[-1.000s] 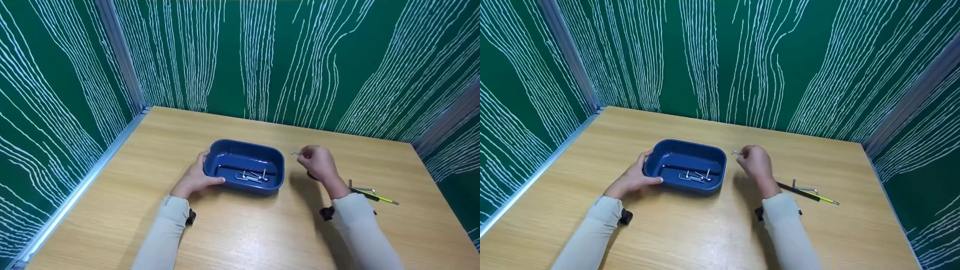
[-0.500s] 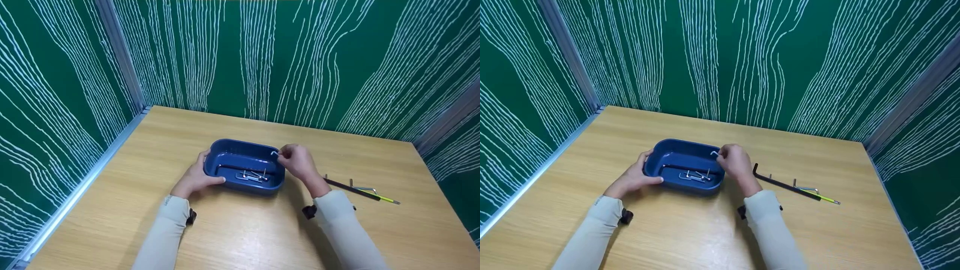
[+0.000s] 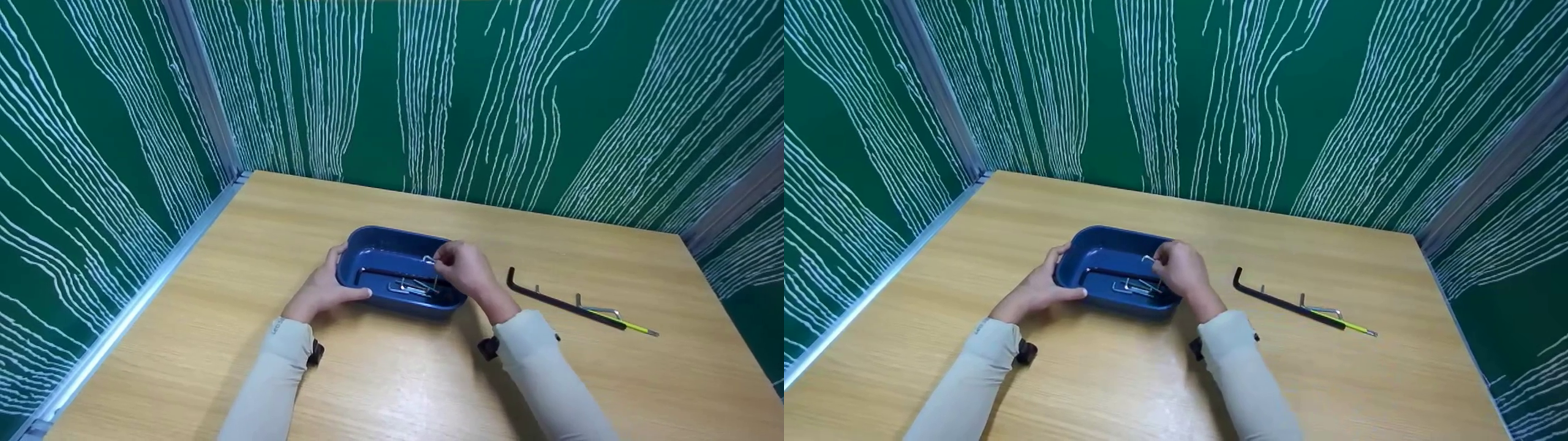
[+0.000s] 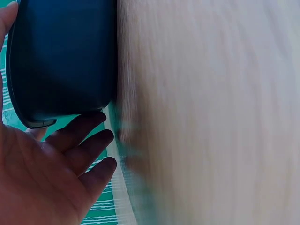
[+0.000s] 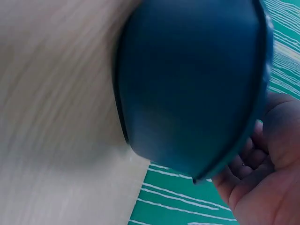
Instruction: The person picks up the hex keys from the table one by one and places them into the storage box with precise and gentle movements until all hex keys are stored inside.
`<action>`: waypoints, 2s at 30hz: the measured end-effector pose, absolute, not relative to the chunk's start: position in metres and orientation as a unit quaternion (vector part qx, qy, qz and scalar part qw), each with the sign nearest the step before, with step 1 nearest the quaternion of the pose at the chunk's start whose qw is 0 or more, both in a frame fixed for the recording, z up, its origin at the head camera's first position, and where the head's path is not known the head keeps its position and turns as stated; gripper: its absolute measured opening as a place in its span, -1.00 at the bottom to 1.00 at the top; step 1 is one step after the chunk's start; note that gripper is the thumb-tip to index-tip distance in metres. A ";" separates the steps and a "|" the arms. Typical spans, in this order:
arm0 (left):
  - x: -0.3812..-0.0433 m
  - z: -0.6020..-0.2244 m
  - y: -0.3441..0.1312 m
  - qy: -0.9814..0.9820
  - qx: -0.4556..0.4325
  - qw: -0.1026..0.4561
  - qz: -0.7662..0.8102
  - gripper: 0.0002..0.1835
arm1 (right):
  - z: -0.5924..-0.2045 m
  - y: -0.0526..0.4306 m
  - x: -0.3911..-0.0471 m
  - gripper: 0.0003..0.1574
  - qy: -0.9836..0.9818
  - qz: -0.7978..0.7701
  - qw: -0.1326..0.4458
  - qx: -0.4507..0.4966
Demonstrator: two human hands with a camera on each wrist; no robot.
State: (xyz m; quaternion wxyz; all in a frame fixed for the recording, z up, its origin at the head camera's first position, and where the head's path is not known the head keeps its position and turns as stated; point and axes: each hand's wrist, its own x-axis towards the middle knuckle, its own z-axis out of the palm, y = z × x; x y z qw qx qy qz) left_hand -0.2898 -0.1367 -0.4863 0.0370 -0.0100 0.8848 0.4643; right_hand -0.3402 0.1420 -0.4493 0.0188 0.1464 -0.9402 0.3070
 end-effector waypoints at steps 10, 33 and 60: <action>-0.292 -0.487 -0.131 0.884 -0.008 0.042 0.466 0.14 | -0.461 0.136 -0.347 -0.94 -0.953 0.265 0.012 0.144; -0.291 -0.487 -0.137 0.891 -0.019 0.037 0.452 0.14 | -0.465 0.119 -0.367 -0.90 -0.975 0.184 -0.045 0.120; -0.291 -0.488 -0.139 0.888 -0.004 0.042 0.457 0.14 | -0.473 0.111 -0.373 -0.83 -0.989 0.061 -0.034 0.130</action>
